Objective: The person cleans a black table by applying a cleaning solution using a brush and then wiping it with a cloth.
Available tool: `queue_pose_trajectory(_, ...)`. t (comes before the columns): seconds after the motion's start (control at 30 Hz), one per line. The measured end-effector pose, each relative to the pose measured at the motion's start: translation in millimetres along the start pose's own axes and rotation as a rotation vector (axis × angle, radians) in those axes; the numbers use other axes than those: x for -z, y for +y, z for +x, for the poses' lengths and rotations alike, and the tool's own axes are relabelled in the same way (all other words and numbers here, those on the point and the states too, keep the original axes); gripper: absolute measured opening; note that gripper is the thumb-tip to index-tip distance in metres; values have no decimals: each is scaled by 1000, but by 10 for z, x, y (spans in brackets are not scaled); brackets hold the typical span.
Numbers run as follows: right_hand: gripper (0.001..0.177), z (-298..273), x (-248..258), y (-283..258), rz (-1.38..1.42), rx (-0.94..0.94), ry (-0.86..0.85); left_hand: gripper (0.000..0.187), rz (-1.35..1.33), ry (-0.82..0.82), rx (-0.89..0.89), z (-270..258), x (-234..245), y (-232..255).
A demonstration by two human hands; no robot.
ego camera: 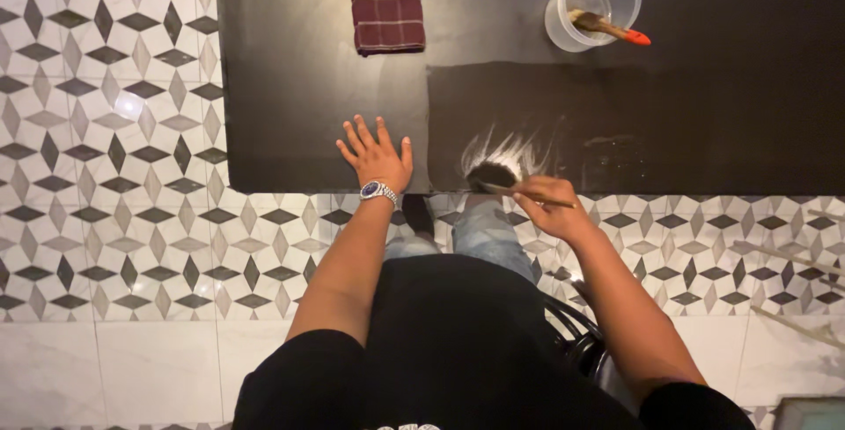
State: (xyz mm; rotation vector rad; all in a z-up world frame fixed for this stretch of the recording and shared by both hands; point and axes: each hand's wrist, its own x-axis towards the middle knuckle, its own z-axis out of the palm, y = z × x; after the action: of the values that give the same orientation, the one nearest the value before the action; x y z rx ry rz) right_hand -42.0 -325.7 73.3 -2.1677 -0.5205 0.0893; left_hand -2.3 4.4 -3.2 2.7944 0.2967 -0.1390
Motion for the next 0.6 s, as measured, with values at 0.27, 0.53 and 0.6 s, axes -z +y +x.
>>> queue_pose_trajectory(0.27, 11, 36, 549, 132, -139, -174, 332, 69, -20, 40, -35, -22, 10, -39)
queue_pose_trajectory(0.53, 9, -260, 922, 178, -310, -177, 31, 69, -17, 65, -28, -28, -3, -32)
queue_pose_trajectory(0.6, 10, -32, 969, 331, -261, -138, 106, 69, -2, 69, -28, -31, -15, -30)
